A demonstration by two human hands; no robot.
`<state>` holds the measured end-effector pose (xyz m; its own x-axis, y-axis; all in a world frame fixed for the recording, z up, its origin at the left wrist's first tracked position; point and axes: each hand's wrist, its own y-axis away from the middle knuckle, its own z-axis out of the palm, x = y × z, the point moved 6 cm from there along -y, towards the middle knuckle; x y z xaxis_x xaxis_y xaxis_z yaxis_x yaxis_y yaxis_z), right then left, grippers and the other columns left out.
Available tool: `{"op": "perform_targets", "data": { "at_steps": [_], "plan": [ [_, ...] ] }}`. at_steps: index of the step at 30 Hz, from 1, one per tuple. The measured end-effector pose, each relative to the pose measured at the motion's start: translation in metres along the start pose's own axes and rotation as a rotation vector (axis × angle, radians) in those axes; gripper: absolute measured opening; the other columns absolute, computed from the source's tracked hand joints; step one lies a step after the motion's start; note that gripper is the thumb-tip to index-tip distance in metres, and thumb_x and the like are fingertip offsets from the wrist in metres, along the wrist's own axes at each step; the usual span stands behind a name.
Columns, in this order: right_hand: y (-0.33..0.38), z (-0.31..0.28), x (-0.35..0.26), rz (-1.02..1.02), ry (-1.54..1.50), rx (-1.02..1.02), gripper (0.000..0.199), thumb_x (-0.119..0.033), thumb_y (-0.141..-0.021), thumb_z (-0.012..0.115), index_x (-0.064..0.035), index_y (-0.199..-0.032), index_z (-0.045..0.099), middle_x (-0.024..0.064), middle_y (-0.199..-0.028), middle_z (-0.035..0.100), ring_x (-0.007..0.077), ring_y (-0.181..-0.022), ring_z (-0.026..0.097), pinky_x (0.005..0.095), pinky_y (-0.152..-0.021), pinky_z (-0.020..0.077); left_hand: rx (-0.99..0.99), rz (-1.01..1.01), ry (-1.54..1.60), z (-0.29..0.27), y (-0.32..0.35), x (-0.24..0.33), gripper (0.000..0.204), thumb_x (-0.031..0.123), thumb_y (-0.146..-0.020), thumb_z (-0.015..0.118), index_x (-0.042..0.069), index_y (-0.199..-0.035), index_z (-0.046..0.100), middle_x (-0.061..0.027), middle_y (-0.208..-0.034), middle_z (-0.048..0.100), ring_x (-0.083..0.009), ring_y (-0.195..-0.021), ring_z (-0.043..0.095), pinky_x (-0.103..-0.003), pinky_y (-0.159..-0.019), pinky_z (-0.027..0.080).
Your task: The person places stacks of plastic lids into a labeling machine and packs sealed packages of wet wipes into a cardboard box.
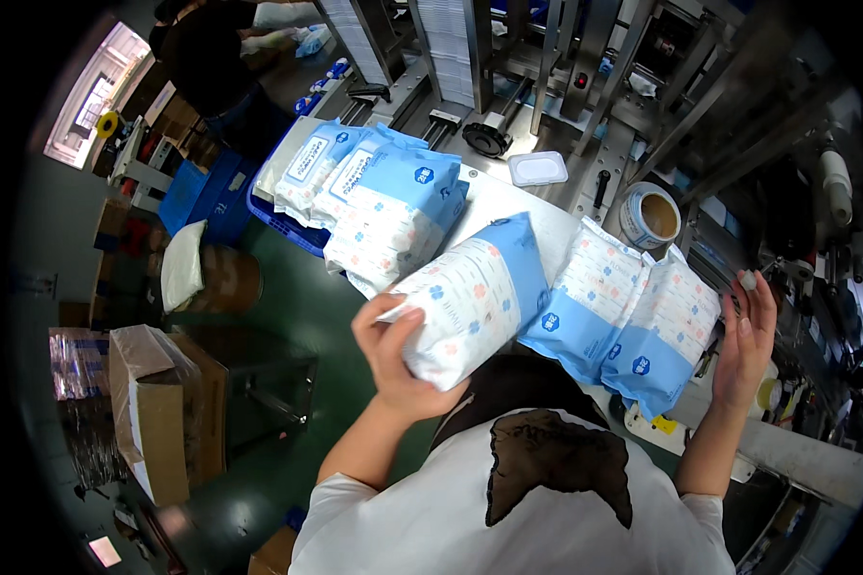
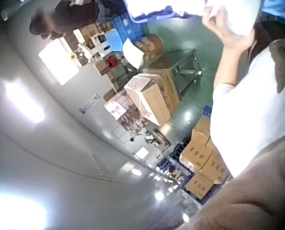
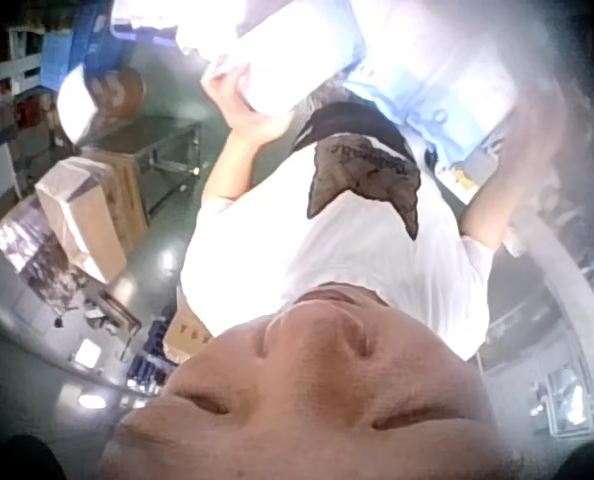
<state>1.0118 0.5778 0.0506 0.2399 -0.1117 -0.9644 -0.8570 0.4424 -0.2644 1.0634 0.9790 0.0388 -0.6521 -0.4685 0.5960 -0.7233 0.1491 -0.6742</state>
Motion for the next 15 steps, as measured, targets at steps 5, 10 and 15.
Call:
{"op": "perform_targets", "data": {
  "at_steps": [5, 10, 15],
  "plan": [
    [0.026, -0.005, 0.034, 0.24, -0.221, 0.254, 0.078, -0.023, -0.085, 0.063, -0.0145, -0.149, 0.019, 0.0172, -0.148, 0.028, 0.0278, -0.134, 0.034, 0.0415, -0.109, 0.03, -0.15, -0.159, 0.738, 0.017, -0.044, -0.022, 0.08, 0.022, -0.069, 0.073, 0.004, -0.138, 0.038, -0.0196, -0.134, 0.044, -0.0308, -0.117, 0.051, -0.042, -0.101, 0.042],
    [0.042, 0.029, 0.044, 0.251, -0.256, 0.146, 0.087, -0.02, -0.087, 0.062, -0.0187, -0.153, 0.005, 0.0237, -0.146, 0.03, 0.0317, -0.13, 0.039, 0.0405, -0.108, 0.0319, -0.737, -0.787, 1.102, 0.155, -0.052, -0.054, 0.063, 0.008, -0.082, 0.052, 0.006, -0.143, 0.037, -0.0144, -0.129, 0.054, -0.0232, -0.112, 0.058, -0.035, -0.093, 0.047],
    [0.045, 0.029, 0.046, 0.297, -0.136, 0.159, 0.098, -0.009, -0.08, 0.066, -0.0184, -0.153, 0.002, 0.0254, -0.146, 0.029, 0.0317, -0.13, 0.038, 0.0391, -0.108, 0.029, -0.317, -1.024, 1.184, 0.202, -0.046, -0.059, 0.05, 0.014, -0.089, 0.047, 0.004, -0.137, 0.039, -0.0162, -0.121, 0.057, -0.024, -0.112, 0.057, -0.035, -0.096, 0.046]
  ]
}}
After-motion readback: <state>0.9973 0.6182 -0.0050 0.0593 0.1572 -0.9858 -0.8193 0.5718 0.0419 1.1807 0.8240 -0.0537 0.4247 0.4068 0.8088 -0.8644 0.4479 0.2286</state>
